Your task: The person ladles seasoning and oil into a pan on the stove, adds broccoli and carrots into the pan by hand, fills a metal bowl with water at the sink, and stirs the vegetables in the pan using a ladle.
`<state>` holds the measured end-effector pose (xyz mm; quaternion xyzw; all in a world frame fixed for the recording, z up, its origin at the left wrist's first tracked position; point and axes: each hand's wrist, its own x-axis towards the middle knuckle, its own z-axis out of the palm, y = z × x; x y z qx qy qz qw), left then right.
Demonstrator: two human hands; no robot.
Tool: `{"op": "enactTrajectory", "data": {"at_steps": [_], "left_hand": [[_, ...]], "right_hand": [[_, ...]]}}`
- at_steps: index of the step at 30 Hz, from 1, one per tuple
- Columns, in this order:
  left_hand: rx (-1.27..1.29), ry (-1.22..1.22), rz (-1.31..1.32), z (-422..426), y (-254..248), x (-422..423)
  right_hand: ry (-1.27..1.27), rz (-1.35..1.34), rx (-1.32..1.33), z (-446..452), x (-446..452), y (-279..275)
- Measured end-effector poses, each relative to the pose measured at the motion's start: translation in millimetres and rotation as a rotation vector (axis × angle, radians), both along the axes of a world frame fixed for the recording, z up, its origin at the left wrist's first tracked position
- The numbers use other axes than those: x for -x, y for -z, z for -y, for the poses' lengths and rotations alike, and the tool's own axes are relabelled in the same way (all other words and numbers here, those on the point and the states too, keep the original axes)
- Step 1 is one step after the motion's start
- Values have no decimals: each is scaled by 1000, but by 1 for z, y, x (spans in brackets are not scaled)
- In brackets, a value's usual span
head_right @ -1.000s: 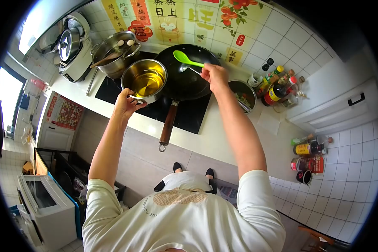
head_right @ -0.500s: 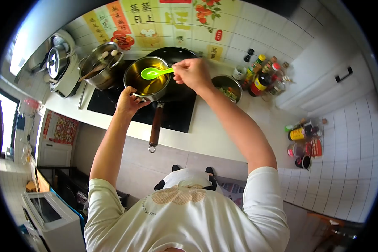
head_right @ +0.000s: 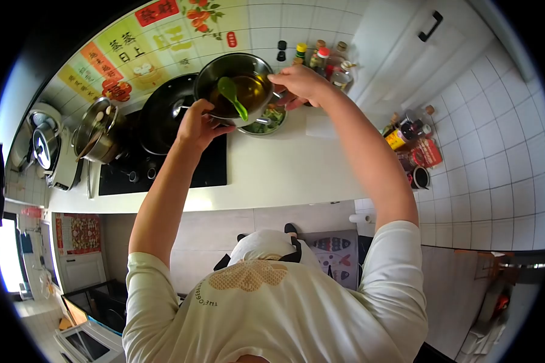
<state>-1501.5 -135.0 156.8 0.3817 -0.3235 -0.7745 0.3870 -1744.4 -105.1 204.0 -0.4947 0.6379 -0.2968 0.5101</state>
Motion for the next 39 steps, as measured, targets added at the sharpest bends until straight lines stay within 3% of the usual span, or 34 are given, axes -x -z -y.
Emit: {"op": "enactTrajectory", "data": {"at_steps": [5,12,18,23,27,29,33,37,39], "left_hand": [[-72,81,-10,-11,15,82],[-80,168,126,-28,32,163],[196,215,294,-69,23,142],[227,258,281,-119,26,76],[98,143,318,-127,65,38],[-185,31,150,-119,90,27],[-318,-211,84,-82,137,32],[-284,-209,76,-47,182,51],[-321,-208,85,-30,192,68]], "right_hand": [[150,142,-41,-35,65,12],[400,89,1,-68,133,63],[585,145,35,-73,173,146],[598,108,79,-67,191,220],[671,99,25,-60,197,256],[674,94,6,-58,199,270],[698,150,-62,-52,205,290],[717,253,-89,-54,202,286],[690,165,-141,-54,204,279]]}}
